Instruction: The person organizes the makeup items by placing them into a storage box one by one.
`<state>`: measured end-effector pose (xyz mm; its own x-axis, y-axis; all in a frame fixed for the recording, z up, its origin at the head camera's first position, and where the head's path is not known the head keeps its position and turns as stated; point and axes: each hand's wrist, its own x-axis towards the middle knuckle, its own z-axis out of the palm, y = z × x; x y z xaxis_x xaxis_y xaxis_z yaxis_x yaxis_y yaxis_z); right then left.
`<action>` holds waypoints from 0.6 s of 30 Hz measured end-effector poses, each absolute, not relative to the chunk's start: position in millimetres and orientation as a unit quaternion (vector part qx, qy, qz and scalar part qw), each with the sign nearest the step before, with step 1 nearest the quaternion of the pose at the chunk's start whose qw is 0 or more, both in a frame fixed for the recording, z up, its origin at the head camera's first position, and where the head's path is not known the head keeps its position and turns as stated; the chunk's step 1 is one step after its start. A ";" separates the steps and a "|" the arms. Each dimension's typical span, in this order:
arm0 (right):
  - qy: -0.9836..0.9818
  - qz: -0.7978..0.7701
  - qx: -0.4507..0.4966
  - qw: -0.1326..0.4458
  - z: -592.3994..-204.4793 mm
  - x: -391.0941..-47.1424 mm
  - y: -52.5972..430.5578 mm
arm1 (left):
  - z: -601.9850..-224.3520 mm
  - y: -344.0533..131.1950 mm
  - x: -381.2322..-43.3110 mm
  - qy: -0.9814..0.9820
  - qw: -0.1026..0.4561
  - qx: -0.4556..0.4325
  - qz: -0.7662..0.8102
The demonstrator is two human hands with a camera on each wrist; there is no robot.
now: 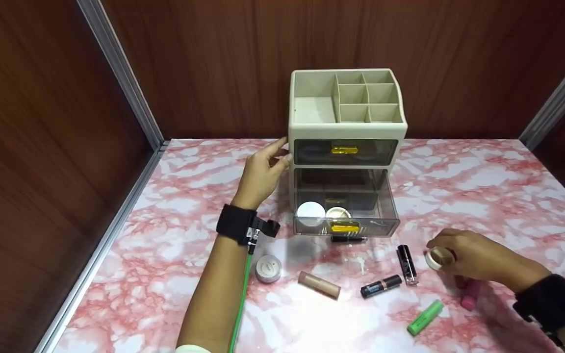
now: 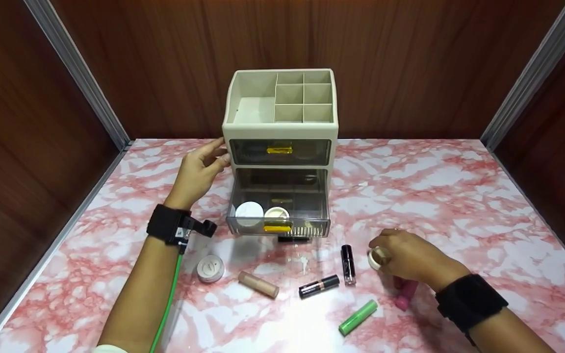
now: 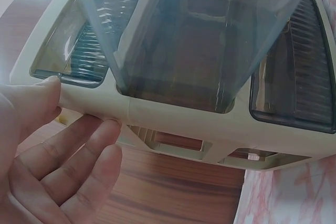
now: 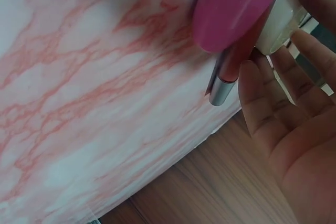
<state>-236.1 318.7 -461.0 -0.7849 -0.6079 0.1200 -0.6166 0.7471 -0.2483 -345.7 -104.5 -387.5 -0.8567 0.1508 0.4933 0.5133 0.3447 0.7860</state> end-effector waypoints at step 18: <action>-0.934 0.117 0.332 0.063 -421.1 -223.2 312.2 | -386.9 -104.4 -345.4 -0.797 0.168 -0.213 -0.540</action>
